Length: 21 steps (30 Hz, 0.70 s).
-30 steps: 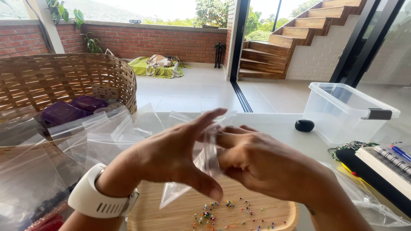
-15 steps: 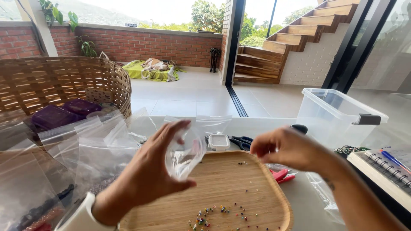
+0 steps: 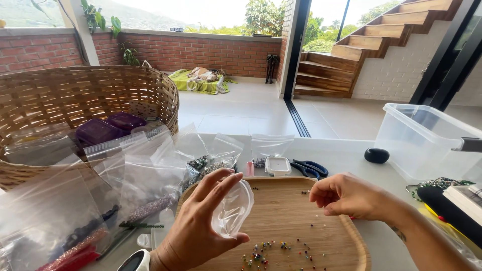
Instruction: Picking up small beads from a wooden tray and placing them into a small plastic bag
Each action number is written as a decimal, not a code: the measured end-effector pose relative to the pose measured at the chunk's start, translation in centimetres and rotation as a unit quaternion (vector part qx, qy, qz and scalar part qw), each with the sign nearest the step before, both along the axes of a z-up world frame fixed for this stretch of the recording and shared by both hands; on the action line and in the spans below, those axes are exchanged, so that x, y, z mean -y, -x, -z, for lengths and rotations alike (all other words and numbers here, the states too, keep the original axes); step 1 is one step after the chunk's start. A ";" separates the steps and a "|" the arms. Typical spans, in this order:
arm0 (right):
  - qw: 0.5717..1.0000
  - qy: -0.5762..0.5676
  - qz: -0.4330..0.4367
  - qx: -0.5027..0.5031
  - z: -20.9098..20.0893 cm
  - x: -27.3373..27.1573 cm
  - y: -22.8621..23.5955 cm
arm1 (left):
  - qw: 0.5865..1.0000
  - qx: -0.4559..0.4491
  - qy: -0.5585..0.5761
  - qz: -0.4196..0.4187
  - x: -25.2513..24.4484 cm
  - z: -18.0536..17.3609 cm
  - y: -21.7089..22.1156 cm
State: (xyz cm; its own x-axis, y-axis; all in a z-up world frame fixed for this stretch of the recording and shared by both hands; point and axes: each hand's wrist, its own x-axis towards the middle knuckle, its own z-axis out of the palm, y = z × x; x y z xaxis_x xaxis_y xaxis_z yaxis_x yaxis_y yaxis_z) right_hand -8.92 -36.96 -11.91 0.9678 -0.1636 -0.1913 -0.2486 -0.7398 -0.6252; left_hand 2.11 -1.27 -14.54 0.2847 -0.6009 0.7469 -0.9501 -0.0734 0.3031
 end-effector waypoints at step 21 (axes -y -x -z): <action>0.998 0.053 -0.015 0.009 -1.4 -4.5 0.8 | 0.992 -0.002 -0.088 0.093 3.0 -2.4 1.3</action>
State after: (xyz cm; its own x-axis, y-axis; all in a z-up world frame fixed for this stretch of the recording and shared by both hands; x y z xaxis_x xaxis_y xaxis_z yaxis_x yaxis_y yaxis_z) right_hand -9.77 -32.50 -10.47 0.9755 -0.1538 -0.1575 -0.2158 -0.8092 -0.5465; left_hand 0.84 -4.32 -12.15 0.1593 -0.7646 0.6245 -0.9509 0.0513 0.3053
